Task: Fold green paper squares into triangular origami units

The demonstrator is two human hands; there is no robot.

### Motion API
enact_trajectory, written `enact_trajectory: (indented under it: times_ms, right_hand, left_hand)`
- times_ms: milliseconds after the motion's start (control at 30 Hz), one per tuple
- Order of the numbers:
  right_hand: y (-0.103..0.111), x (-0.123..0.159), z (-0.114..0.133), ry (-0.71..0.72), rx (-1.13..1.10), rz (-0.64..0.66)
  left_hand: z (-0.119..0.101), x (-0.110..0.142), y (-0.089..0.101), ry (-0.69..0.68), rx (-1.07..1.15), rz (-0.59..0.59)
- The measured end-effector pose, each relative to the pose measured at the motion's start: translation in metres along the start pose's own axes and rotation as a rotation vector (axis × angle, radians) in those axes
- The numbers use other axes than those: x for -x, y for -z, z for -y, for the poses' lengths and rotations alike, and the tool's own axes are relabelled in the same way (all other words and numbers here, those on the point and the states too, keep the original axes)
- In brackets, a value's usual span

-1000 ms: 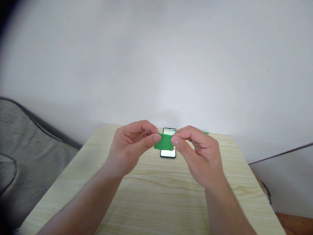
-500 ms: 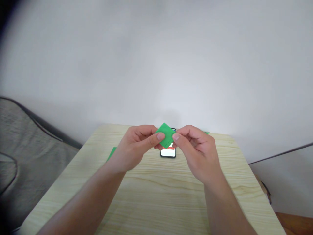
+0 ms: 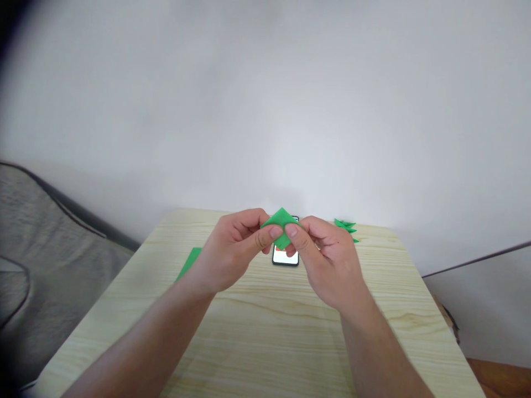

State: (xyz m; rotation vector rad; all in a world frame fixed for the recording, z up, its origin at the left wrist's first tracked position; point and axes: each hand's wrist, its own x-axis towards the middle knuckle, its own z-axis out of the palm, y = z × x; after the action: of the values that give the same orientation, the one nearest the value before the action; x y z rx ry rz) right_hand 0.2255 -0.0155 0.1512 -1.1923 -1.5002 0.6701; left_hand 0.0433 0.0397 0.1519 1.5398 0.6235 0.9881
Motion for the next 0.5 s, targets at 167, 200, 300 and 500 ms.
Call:
enact_trajectory:
  times_ms: [167,200,300,500]
  right_hand:
    - [-0.001,-0.001,0.005,-0.012,-0.005,-0.056]
    - [-0.002,-0.002,0.006,-0.021,-0.002,-0.053]
    - [0.0,-0.003,0.007,-0.016,-0.007,-0.034]
    - [0.013,-0.006,0.0,-0.021,-0.015,0.15]
  left_hand:
    - [0.003,0.0,-0.003,0.034,0.066,0.056]
    - [0.004,0.0,-0.003,0.035,0.069,0.068]
    - [0.005,0.0,-0.003,0.017,0.081,0.079]
    - [0.0,-0.003,0.0,-0.025,0.165,0.147]
